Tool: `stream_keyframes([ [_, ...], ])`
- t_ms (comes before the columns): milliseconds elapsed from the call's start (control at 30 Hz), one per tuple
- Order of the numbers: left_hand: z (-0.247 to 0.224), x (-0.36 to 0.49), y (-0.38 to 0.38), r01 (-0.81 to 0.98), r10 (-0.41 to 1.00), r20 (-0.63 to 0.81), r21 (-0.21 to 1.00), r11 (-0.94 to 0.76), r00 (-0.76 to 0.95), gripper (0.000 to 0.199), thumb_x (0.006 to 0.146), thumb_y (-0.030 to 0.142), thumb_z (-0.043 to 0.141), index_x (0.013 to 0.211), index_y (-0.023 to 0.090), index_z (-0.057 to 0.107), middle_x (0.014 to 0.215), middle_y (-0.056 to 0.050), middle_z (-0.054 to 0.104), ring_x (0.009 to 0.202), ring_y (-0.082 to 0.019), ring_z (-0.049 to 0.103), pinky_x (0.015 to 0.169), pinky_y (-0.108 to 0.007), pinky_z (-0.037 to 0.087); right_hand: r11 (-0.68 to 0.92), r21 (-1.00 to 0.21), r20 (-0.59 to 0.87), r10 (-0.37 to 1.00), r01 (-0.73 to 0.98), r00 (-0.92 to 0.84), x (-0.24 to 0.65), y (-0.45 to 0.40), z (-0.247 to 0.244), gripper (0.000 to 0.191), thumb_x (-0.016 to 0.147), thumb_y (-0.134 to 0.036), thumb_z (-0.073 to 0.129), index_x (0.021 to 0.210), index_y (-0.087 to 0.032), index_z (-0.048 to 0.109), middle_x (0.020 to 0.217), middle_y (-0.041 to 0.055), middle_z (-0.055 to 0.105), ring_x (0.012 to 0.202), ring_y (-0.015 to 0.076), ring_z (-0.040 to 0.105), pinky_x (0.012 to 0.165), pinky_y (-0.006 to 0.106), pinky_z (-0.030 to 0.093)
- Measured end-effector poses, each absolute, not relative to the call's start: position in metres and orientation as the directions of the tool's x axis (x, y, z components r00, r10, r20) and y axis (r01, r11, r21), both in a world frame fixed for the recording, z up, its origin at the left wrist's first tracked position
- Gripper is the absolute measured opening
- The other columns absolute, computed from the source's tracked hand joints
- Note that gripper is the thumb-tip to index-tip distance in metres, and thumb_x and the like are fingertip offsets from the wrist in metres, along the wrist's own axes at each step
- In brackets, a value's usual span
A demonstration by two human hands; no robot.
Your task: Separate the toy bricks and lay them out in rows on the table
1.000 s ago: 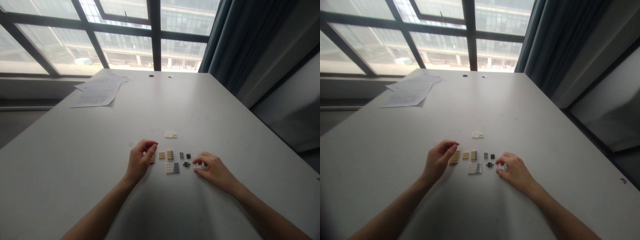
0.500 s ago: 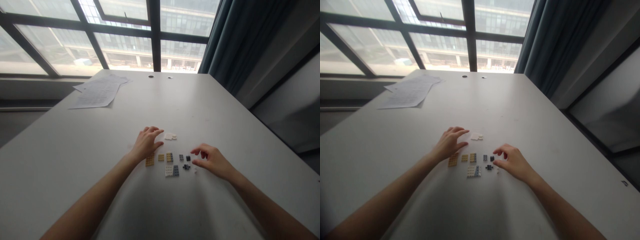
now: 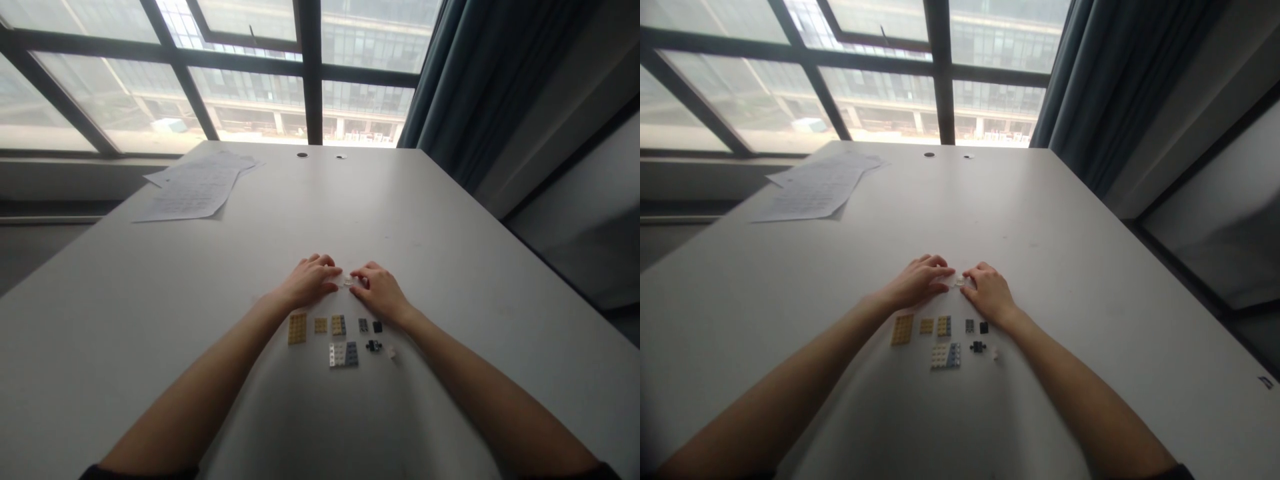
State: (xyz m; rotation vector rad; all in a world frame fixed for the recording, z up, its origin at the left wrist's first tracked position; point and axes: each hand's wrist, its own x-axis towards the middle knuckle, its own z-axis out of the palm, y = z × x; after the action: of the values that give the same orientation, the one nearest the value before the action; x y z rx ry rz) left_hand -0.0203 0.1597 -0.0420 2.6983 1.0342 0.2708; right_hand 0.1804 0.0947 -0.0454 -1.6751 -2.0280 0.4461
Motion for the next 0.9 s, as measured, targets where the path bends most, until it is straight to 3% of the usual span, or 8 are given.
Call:
stream_keyframes([
  [300,-0.043,-0.019,0.158,0.562,0.636,0.173,0.337,-0.756,0.752,0.024,0.083,0.026,0.063,0.106,0.026,0.067,0.104,-0.005,0.061,0.097,-0.022,0.053,0.091,-0.038,0.041,0.255,-0.447,0.194,0.963,0.857,-0.186,0.174,0.094,-0.046,0.015,0.087,-0.026,0.059,0.097,-0.019,0.067,0.097,0.0053,0.061,0.092,0.0185,0.057,0.084,0.030,0.043],
  [433,-0.042,-0.019,0.153,0.505,0.702,0.224,0.553,-0.663,0.676,0.017,0.080,0.025,0.065,0.096,0.024,0.069,0.098,-0.006,0.061,0.096,-0.023,0.052,0.093,-0.042,0.038,0.258,-0.459,0.200,0.962,0.850,-0.183,0.174,0.095,-0.050,0.014,0.087,-0.023,0.058,0.096,-0.018,0.067,0.096,0.0057,0.060,0.092,0.0189,0.056,0.085,0.031,0.042],
  [533,-0.041,-0.021,0.151,0.463,0.765,0.258,0.667,-0.583,0.591,0.017,0.078,0.028,0.067,0.093,0.020,0.070,0.096,-0.007,0.061,0.095,-0.023,0.052,0.093,-0.041,0.038,0.267,-0.582,0.236,0.959,0.768,-0.155,0.175,0.097,-0.052,0.011,0.085,-0.020,0.059,0.092,-0.018,0.067,0.095,0.0057,0.059,0.093,0.0190,0.053,0.088,0.032,0.039],
  [633,-0.036,-0.024,0.141,0.251,0.873,0.238,0.896,-0.366,0.426,0.030,0.081,0.041,0.063,0.099,0.017,0.067,0.095,-0.007,0.061,0.084,-0.018,0.055,0.079,-0.033,0.045,0.158,-0.897,0.172,0.985,0.413,-0.005,0.176,0.096,-0.049,0.007,0.078,-0.023,0.067,0.084,-0.018,0.068,0.088,0.0033,0.058,0.080,0.0158,0.051,0.083,0.031,0.039],
  [733,-0.028,-0.027,0.121,-0.163,0.946,0.129,0.983,-0.083,0.298,0.045,0.084,0.056,0.054,0.107,0.018,0.064,0.093,-0.006,0.063,0.076,-0.013,0.057,0.068,-0.026,0.046,0.019,-0.999,0.021,0.999,0.025,0.045,0.173,0.088,-0.038,0.024,0.079,-0.042,0.066,0.085,-0.019,0.067,0.078,0.0006,0.057,0.063,0.0117,0.047,0.064,0.027,0.041],
  [800,-0.021,-0.027,0.104,-0.447,0.952,0.031,0.887,0.114,0.305,0.045,0.080,0.055,0.062,0.106,0.018,0.064,0.091,-0.004,0.064,0.075,-0.011,0.057,0.066,-0.023,0.047,-0.083,-0.959,-0.077,0.996,-0.272,-0.034,0.169,0.079,-0.028,0.032,0.078,-0.050,0.065,0.088,-0.020,0.066,0.076,-0.0011,0.057,0.059,0.0095,0.045,0.056,0.024,0.039],
  [900,-0.015,-0.025,0.085,-0.666,0.923,-0.079,0.670,0.328,0.376,0.043,0.069,0.042,0.078,0.101,0.015,0.066,0.087,-0.002,0.065,0.073,-0.011,0.058,0.064,-0.023,0.047,-0.274,-0.682,-0.170,0.961,-0.678,-0.217,0.160,0.064,-0.015,0.033,0.070,-0.043,0.077,0.089,-0.018,0.066,0.076,-0.0032,0.056,0.058,0.0059,0.045,0.053,0.019,0.038],
])
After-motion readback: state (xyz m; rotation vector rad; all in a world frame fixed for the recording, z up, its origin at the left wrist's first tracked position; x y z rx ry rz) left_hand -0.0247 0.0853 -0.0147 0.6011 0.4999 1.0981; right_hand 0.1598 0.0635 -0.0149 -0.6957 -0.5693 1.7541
